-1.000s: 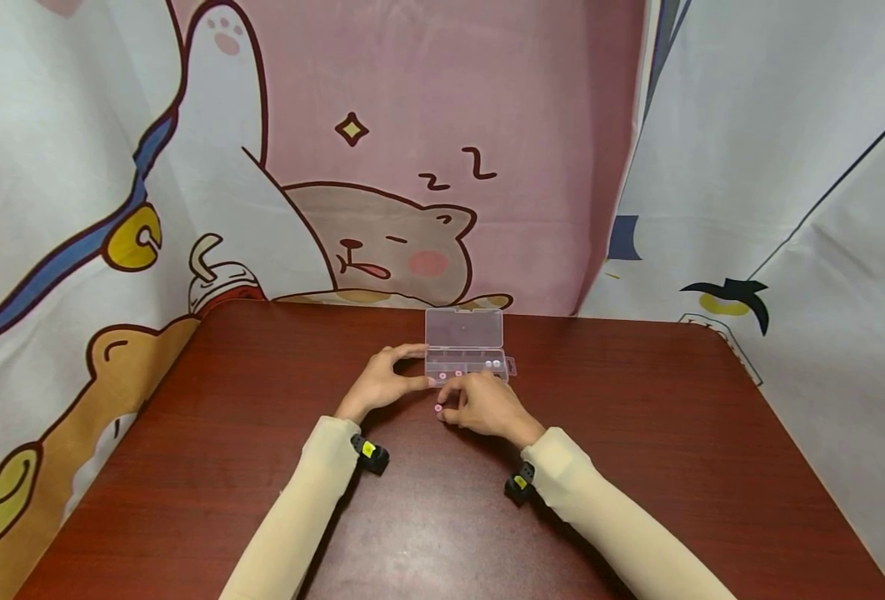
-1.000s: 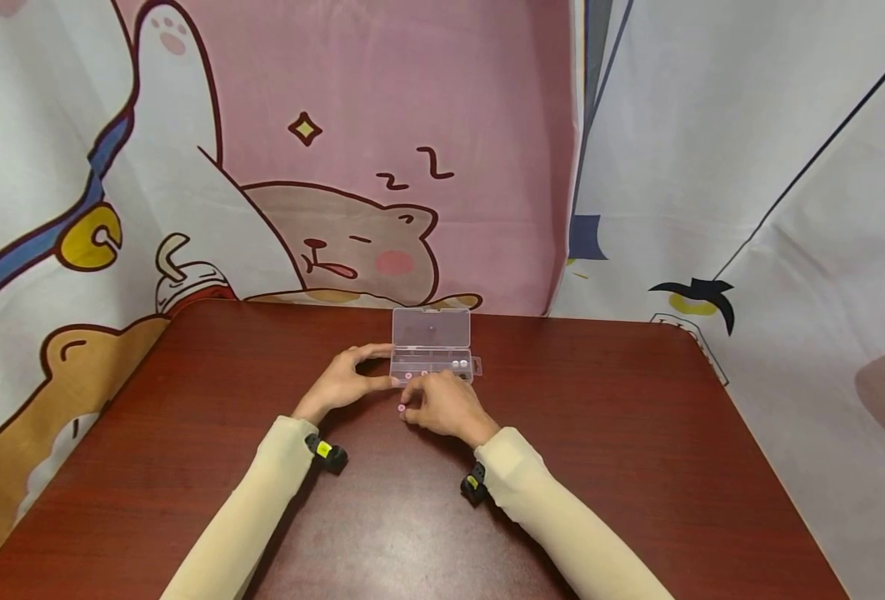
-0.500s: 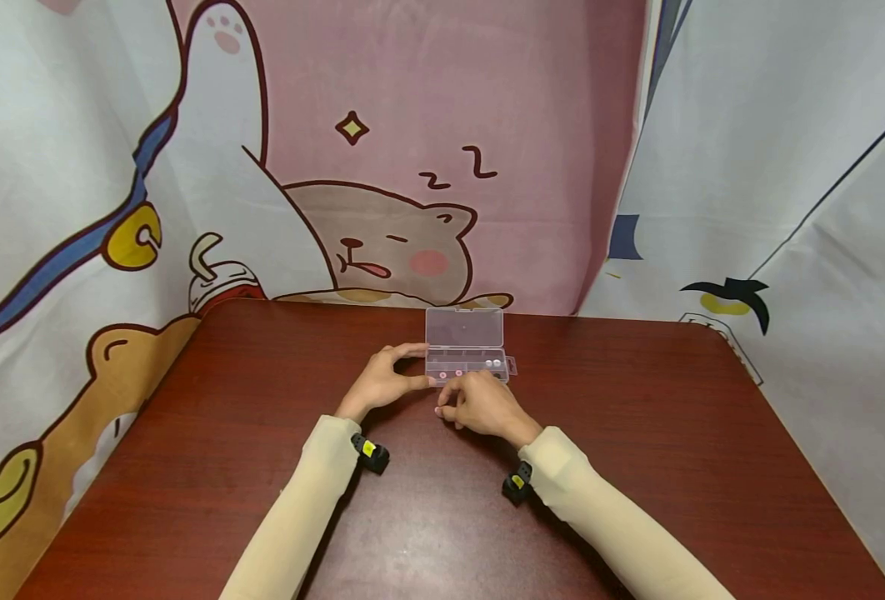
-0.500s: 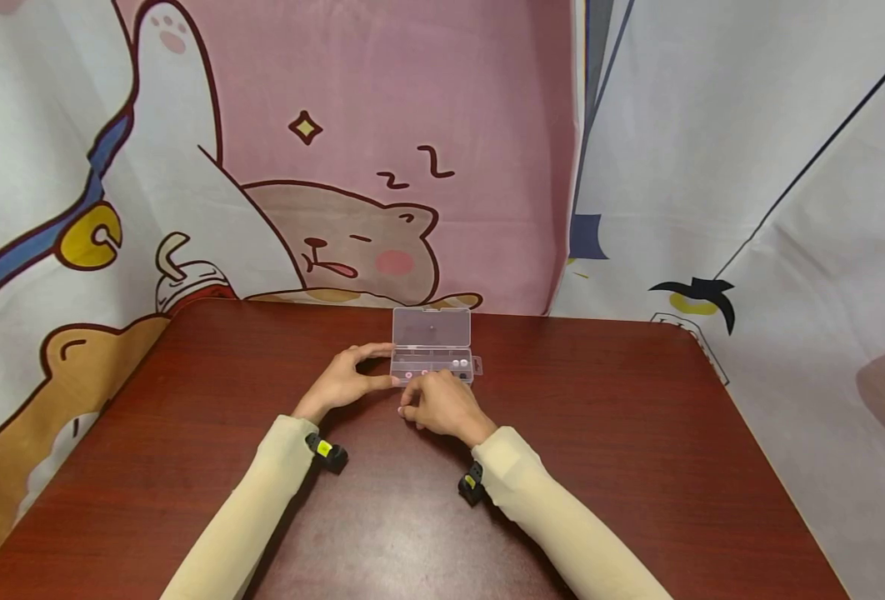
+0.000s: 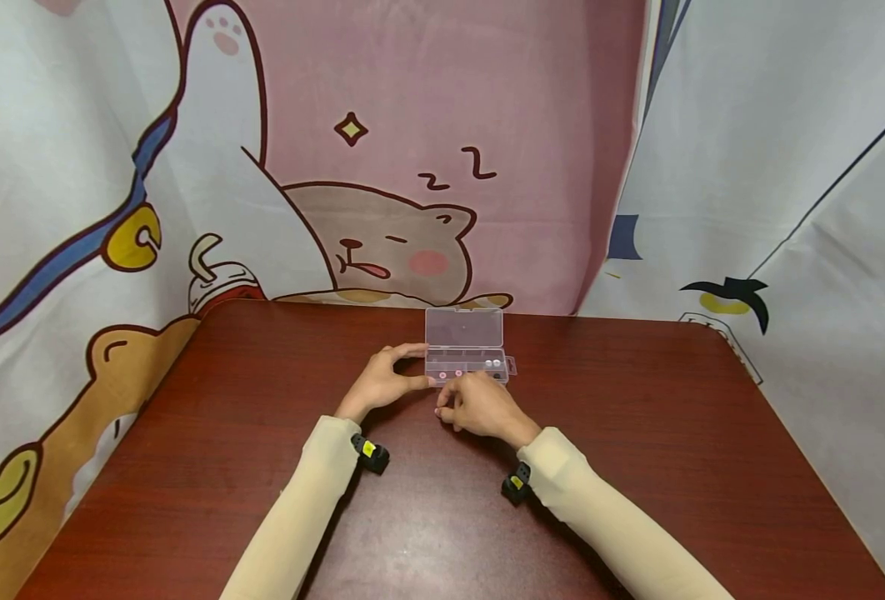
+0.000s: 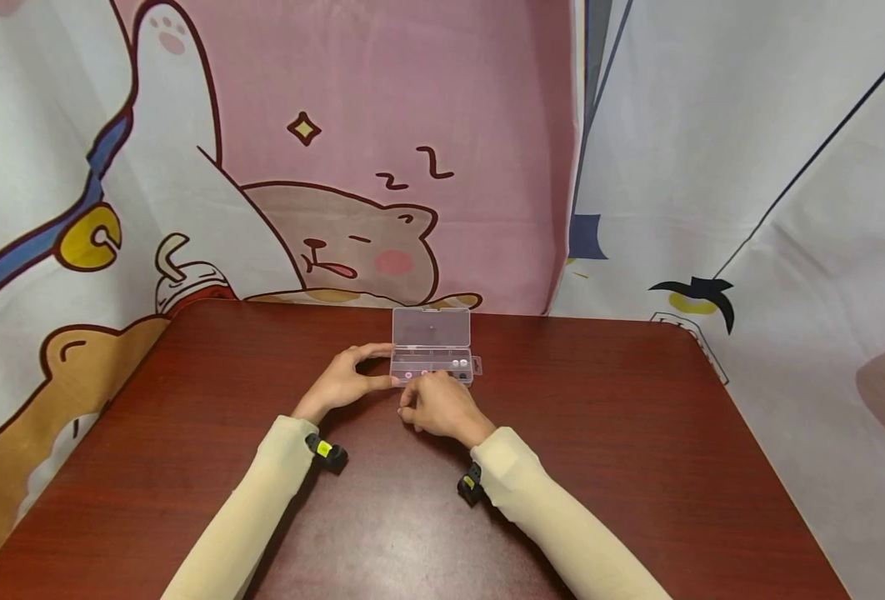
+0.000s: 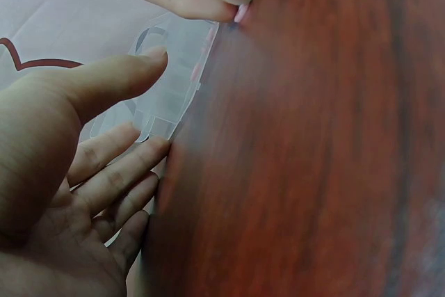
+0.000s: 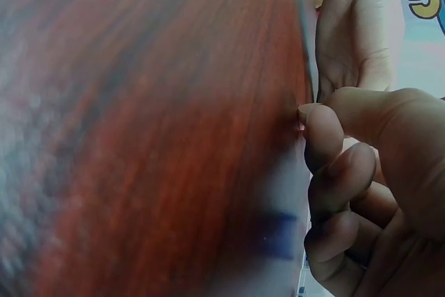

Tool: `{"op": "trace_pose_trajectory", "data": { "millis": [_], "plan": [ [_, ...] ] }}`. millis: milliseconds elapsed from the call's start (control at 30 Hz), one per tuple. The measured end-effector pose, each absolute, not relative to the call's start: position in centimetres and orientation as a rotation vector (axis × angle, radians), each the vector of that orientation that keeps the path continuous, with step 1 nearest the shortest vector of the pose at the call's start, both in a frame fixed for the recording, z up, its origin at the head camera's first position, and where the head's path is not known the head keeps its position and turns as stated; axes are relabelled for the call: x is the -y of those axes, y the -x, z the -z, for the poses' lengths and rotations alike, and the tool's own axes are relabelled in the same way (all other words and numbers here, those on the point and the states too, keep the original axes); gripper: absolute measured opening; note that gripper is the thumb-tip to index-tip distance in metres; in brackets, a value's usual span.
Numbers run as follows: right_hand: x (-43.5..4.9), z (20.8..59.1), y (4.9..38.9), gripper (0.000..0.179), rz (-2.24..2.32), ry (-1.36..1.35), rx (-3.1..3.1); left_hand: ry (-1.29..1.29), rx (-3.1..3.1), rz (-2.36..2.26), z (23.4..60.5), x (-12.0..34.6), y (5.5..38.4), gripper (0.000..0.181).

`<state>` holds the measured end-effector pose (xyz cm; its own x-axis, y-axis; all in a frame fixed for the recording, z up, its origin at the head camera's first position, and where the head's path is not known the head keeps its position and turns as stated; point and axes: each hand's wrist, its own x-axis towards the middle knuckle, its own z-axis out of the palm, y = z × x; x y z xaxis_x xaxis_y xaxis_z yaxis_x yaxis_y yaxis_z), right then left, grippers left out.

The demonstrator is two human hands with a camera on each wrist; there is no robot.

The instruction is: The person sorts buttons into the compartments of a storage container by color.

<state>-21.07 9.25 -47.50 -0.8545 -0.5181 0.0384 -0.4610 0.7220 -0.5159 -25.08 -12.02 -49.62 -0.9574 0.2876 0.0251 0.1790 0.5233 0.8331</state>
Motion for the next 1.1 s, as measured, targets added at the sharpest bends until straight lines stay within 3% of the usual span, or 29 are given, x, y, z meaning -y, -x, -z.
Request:
{"op": "trace_pose_trajectory", "data": {
  "millis": [1100],
  "plan": [
    [-10.3, 46.6, 21.6, 0.006, 0.858, 0.823, -2.843, -0.398, -2.629, -1.433, 49.6, 12.1, 25.1, 0.060]
  ]
}}
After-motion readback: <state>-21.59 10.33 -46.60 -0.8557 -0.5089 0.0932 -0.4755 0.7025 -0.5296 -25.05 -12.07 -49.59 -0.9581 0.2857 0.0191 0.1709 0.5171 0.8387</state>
